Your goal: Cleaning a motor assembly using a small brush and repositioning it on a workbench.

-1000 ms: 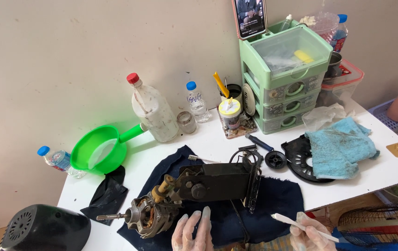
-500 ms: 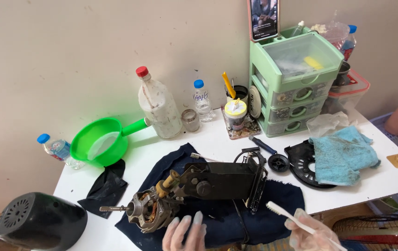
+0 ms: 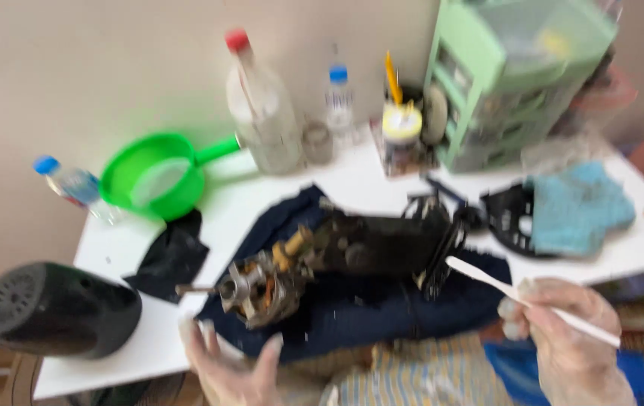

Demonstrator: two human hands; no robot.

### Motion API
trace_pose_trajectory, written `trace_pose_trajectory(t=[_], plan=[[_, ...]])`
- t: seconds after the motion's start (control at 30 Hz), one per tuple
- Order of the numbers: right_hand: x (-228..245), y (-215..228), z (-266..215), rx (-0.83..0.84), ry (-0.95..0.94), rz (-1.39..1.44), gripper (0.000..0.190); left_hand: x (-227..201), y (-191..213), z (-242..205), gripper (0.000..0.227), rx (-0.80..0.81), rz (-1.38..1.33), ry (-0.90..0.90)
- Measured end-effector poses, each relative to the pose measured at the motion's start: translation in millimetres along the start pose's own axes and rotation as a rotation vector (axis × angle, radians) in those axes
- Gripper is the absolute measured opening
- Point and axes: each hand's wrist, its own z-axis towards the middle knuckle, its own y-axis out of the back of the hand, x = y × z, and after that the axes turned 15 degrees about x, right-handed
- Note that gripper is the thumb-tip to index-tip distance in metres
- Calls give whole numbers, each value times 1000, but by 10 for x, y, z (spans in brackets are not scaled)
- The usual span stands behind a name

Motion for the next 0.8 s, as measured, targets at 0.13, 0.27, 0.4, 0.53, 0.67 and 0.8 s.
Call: trace_pose_trajectory(t=[0.13,0.27,0.4,0.53,0.67,0.8], plan=[[186,-241,24,223,15,-601,5,-260,126,253,111,453,-426,297],[251,-149,107,290,-218,-896,14,-378,64,534,110,680,-647,440],[169,4,142,421,-75,-1014,15,-29,-77,483,111,644,-858,456],[277,-156,194,505,-156,-1084,13,-22,-56,599,94,731,-629,291],[217,-84,302,771,-112,-1050,17,309,-152,455,109,751,-1211,415],[379,-305,375,506,-74,-1164,8,182,-60,487,104,731,-554,193]])
